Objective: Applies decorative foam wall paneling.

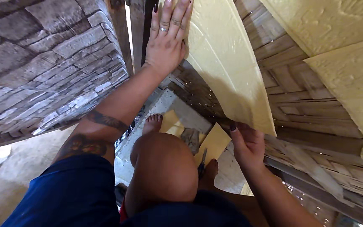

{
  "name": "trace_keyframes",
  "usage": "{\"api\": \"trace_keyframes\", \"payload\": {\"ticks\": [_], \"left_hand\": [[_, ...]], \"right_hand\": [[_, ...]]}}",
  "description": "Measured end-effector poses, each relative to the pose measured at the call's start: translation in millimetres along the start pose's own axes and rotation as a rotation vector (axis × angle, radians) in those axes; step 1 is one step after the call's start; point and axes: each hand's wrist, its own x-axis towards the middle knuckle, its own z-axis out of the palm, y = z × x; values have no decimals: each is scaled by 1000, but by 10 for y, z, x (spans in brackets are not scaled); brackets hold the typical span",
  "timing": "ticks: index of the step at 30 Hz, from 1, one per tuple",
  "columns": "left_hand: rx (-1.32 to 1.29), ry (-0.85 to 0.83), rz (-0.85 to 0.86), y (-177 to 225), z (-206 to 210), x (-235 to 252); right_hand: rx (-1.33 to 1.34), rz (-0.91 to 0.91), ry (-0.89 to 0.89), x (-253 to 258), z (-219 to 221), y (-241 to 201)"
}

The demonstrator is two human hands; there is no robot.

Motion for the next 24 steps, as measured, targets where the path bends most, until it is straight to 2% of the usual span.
{"api": "trace_keyframes", "payload": {"ticks": [9,16,19,24], "left_hand": [[-29,79,-78,160,35,94],[-329,232,146,111,175,-170],[-476,296,172,188,277,-243],[-697,275,232,252,465,-275]], "right_hand": [[-61,-9,5,13,31,20],[-49,-17,21,23,2,24],[-36,-18,10,18,6,32],[-10,-10,-20,8,-12,-26]]}}
